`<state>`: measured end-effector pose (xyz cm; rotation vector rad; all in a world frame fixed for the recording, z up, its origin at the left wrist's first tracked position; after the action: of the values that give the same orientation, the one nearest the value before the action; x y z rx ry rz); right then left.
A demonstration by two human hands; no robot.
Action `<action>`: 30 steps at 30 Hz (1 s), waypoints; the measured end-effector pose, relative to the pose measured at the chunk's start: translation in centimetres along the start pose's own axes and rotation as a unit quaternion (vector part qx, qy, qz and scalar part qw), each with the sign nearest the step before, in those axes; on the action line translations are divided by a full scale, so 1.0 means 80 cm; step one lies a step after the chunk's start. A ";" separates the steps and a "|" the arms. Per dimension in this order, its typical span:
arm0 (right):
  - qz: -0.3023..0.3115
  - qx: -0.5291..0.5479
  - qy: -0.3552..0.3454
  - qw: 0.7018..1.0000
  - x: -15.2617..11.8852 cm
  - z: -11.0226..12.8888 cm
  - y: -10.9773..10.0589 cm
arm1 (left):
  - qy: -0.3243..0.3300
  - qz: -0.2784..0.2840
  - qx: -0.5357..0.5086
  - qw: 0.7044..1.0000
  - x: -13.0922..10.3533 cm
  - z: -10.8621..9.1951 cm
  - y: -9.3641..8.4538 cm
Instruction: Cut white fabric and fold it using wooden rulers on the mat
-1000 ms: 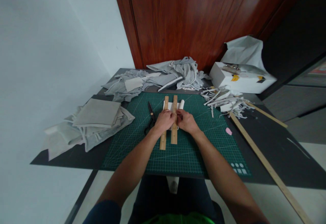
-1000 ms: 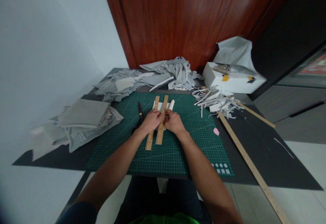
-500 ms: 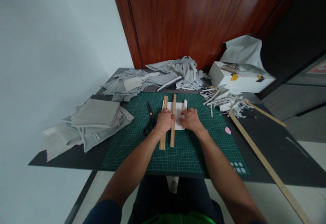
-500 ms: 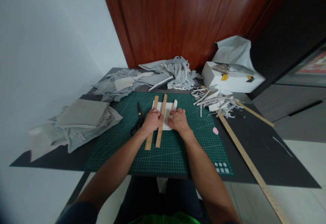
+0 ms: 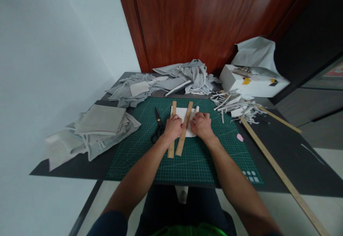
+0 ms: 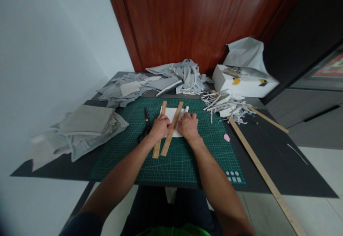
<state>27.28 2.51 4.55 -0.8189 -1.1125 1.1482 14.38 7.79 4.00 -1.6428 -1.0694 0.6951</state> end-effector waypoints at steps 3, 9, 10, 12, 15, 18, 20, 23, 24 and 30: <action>0.007 0.016 -0.043 0.999 0.002 0.026 0.007 | 0.004 -0.009 -0.022 1.000 0.002 0.001 -0.008; 0.057 0.008 -0.097 0.994 -0.002 0.061 0.025 | 0.019 -0.019 -0.006 1.000 0.004 0.019 -0.019; 0.063 0.007 -0.094 0.994 -0.002 0.059 0.026 | 0.016 -0.012 0.010 1.000 0.002 0.022 -0.018; 0.074 0.006 -0.085 0.994 -0.003 0.052 0.026 | 0.004 0.000 0.036 0.999 -0.001 0.026 -0.014; 0.094 0.000 -0.066 0.993 -0.003 0.032 0.023 | -0.020 0.011 0.057 0.998 -0.006 0.028 -0.009; 0.114 -0.007 -0.037 0.993 -0.003 0.003 0.019 | -0.032 0.026 0.063 0.997 -0.008 0.027 -0.007; 0.129 -0.007 -0.012 0.992 -0.004 -0.017 0.017 | -0.036 0.035 0.064 0.997 -0.008 0.027 -0.007; 0.140 0.003 0.008 0.990 -0.005 -0.039 0.014 | -0.044 0.043 0.062 0.996 -0.009 0.029 -0.009; 0.139 0.006 0.012 0.990 -0.005 -0.045 0.013 | -0.047 0.044 0.060 0.996 -0.008 0.030 -0.009; 0.155 0.024 0.022 0.987 -0.009 -0.077 0.008 | -0.062 0.048 0.051 0.996 -0.006 0.038 -0.007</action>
<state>32.97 2.18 2.10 -0.9997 -0.9366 1.4020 11.40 8.75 3.52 -1.5868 -1.0306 0.9104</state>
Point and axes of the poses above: each hand's wrist, its own x-axis towards the middle knuckle, its own y-axis out of the palm, z = x × y, the point moved 8 cm from there along x, towards the middle knuckle, and after that the axes turned 14 degrees about -y, right-handed, at the moved point
